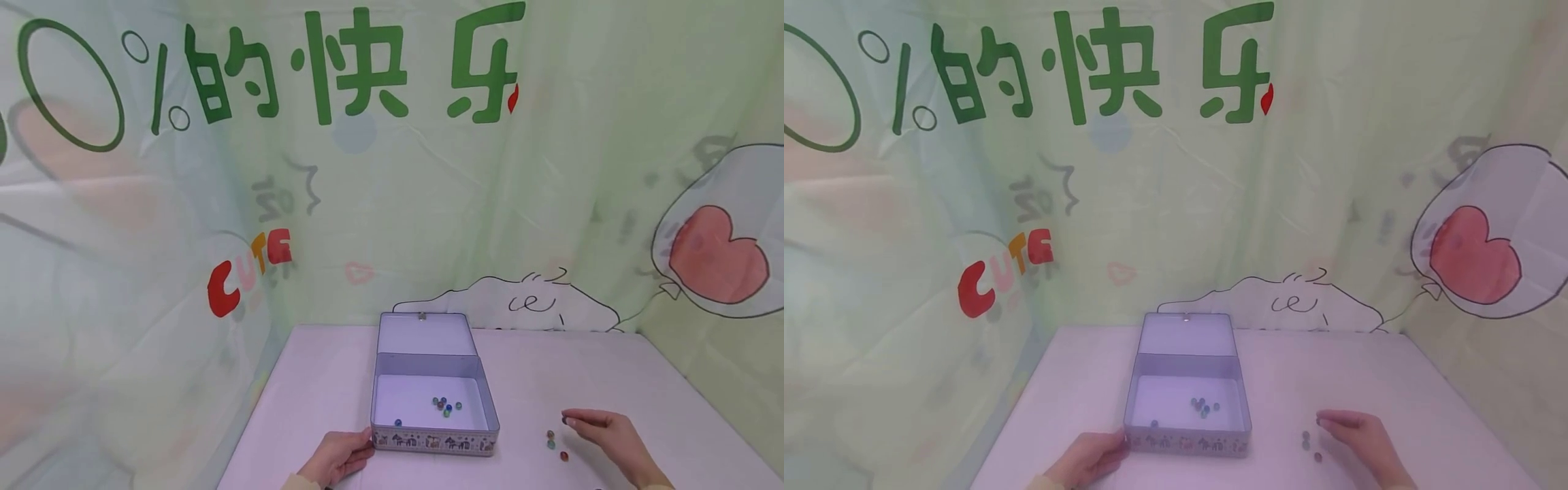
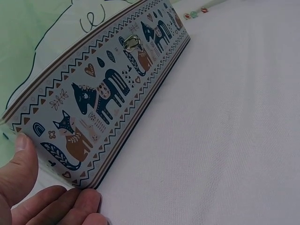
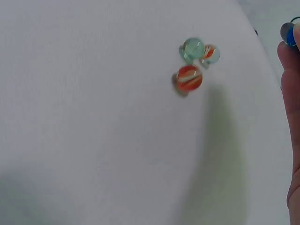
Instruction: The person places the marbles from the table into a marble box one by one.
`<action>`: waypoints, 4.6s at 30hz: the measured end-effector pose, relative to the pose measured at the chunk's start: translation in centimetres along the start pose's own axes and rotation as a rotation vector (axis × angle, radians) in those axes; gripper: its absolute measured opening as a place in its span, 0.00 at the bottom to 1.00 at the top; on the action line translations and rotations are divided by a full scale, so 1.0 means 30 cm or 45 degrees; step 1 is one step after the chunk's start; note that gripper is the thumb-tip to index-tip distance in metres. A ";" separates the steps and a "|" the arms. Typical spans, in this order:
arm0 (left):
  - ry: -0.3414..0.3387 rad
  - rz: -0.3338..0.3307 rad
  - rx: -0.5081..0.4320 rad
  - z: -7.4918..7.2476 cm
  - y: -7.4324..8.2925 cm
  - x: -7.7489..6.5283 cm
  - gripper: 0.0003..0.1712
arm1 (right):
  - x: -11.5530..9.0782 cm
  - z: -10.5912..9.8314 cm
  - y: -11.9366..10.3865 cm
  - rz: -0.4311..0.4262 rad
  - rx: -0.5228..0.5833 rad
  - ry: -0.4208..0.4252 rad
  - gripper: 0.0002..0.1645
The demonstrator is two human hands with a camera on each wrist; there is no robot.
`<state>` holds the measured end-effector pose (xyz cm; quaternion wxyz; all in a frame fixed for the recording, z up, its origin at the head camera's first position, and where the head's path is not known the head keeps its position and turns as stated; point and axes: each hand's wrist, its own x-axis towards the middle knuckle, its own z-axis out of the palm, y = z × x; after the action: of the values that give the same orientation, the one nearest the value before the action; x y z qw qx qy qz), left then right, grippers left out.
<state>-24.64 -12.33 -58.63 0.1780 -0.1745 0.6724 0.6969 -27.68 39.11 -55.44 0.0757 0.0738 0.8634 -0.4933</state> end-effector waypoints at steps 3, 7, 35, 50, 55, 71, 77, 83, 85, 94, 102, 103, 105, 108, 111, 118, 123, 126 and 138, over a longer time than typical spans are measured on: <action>0.012 0.009 0.001 0.000 0.006 -0.004 0.29 | 0.016 0.018 -0.033 -0.044 -0.023 -0.003 0.25; 0.026 0.016 0.004 0.001 0.011 -0.009 0.29 | 0.046 0.067 -0.108 -0.108 -0.025 -0.018 0.24; 0.045 0.016 -0.001 0.013 0.009 -0.017 0.25 | 0.171 0.497 -0.465 -0.411 0.024 -0.254 0.16; 0.027 0.032 -0.003 0.009 0.001 -0.009 0.27 | 0.156 0.537 -0.487 -0.389 0.006 -0.239 0.14; 0.029 0.031 -0.005 0.012 0.005 -0.011 0.28 | 0.147 0.530 -0.495 -0.396 0.013 -0.225 0.15; 0.008 0.057 -0.019 0.013 -0.007 -0.010 0.27 | 0.122 0.476 -0.495 -0.370 0.037 -0.212 0.15; -0.003 0.064 -0.016 0.017 -0.007 -0.011 0.27 | 0.121 0.390 -0.455 -0.360 0.047 -0.169 0.18; 0.001 0.054 -0.014 0.014 -0.002 -0.012 0.29 | 0.121 0.269 -0.370 -0.294 0.043 -0.116 0.20; 0.004 0.049 -0.016 0.011 0.001 -0.011 0.29 | 0.117 0.224 -0.332 -0.290 0.024 -0.103 0.22; -0.014 0.053 -0.025 0.000 -0.003 -0.008 0.30 | 0.077 0.048 -0.172 -0.193 -0.079 -0.050 0.27; -0.001 0.026 -0.017 0.001 -0.001 -0.004 0.31 | 0.092 0.029 -0.080 -0.055 -0.078 -0.040 0.27; 0.001 0.023 -0.016 0.001 0.000 -0.005 0.31 | 0.098 0.035 -0.069 -0.042 -0.078 -0.040 0.26; -0.001 0.027 -0.014 0.003 0.000 -0.006 0.30 | 0.110 0.047 -0.044 -0.007 -0.082 -0.031 0.23; -0.005 0.033 -0.017 0.006 0.002 -0.009 0.30 | 0.114 0.065 -0.014 0.020 -0.094 -0.034 0.20; -0.009 0.040 -0.014 0.008 0.004 -0.016 0.29 | 0.105 0.083 0.005 0.052 -0.107 -0.046 0.18; -0.003 0.043 -0.014 0.008 0.007 -0.020 0.28 | 0.089 0.119 0.028 0.060 -0.164 -0.024 0.17; -0.003 0.044 -0.021 0.008 0.005 -0.018 0.27 | 0.081 0.129 0.031 -0.009 -0.267 -0.004 0.16; 0.004 0.044 -0.026 0.006 0.006 -0.019 0.27 | 0.080 0.132 0.020 -0.023 -0.282 0.006 0.14; -0.005 0.051 -0.025 0.004 0.006 -0.023 0.26 | 0.070 0.104 0.004 0.044 -0.196 0.005 0.17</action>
<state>-24.12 -12.23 -58.13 0.1636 -0.1613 0.6686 0.7073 -29.53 36.60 -57.54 0.0880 0.0835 0.8975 -0.4239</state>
